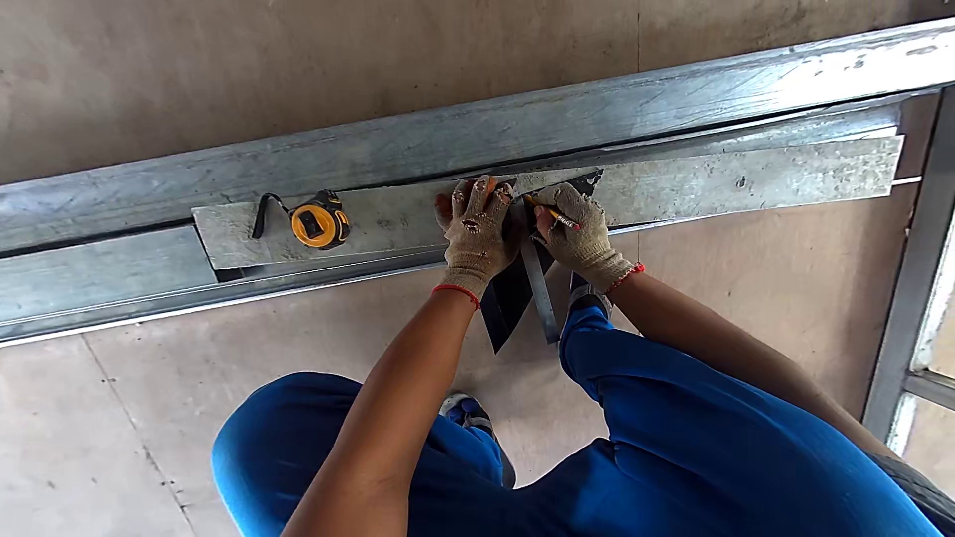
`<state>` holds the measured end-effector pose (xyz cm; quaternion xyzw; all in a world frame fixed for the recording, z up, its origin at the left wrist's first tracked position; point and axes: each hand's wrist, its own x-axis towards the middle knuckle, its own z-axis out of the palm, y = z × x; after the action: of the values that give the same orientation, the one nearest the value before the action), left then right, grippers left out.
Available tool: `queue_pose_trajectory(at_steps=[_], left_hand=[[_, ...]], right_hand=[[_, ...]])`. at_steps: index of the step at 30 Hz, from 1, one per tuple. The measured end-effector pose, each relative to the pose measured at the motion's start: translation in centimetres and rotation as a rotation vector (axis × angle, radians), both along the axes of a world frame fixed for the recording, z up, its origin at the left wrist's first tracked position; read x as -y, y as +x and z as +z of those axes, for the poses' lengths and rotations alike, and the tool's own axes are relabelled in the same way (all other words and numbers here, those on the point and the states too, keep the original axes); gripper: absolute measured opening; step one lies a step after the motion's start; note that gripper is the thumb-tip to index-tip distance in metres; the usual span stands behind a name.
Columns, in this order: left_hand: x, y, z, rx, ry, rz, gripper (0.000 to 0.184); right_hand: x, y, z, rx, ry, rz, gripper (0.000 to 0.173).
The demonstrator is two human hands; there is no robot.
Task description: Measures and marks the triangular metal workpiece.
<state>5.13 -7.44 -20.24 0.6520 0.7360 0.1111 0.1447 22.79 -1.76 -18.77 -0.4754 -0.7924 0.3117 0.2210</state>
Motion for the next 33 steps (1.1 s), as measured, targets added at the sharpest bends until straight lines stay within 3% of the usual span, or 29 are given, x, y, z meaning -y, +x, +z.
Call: queue_pose_trajectory(at_steps=[7,12,17,23,29,33], left_hand=[[-0.1,0.1,0.1,0.017,-0.015,0.003,0.054],[-0.4,0.1,0.6,0.020,-0.116,0.014,0.059],[-0.4,0.1,0.8,0.009,-0.070,0.004,0.055],[-0.6,0.1,1.2,0.019,-0.147,0.009,0.059],[-0.5,0.2,1.0,0.011,-0.098,0.001,0.053],[-0.8,0.2,1.4,0.018,-0.171,0.004,0.059]], right_hand=[[-0.2,0.1,-0.2,-0.048,0.009,0.040,0.020],[-0.3,0.6,0.9,-0.013,-0.120,0.050,0.019],[-1.2,-0.5,0.6,0.022,-0.103,0.027,0.020],[0.3,1.5,1.5,0.061,-0.175,0.137,0.021],[-1.1,0.0,0.9,0.098,-0.062,0.127,0.023],[0.6,1.6,1.8,0.146,-0.099,0.231,0.021]])
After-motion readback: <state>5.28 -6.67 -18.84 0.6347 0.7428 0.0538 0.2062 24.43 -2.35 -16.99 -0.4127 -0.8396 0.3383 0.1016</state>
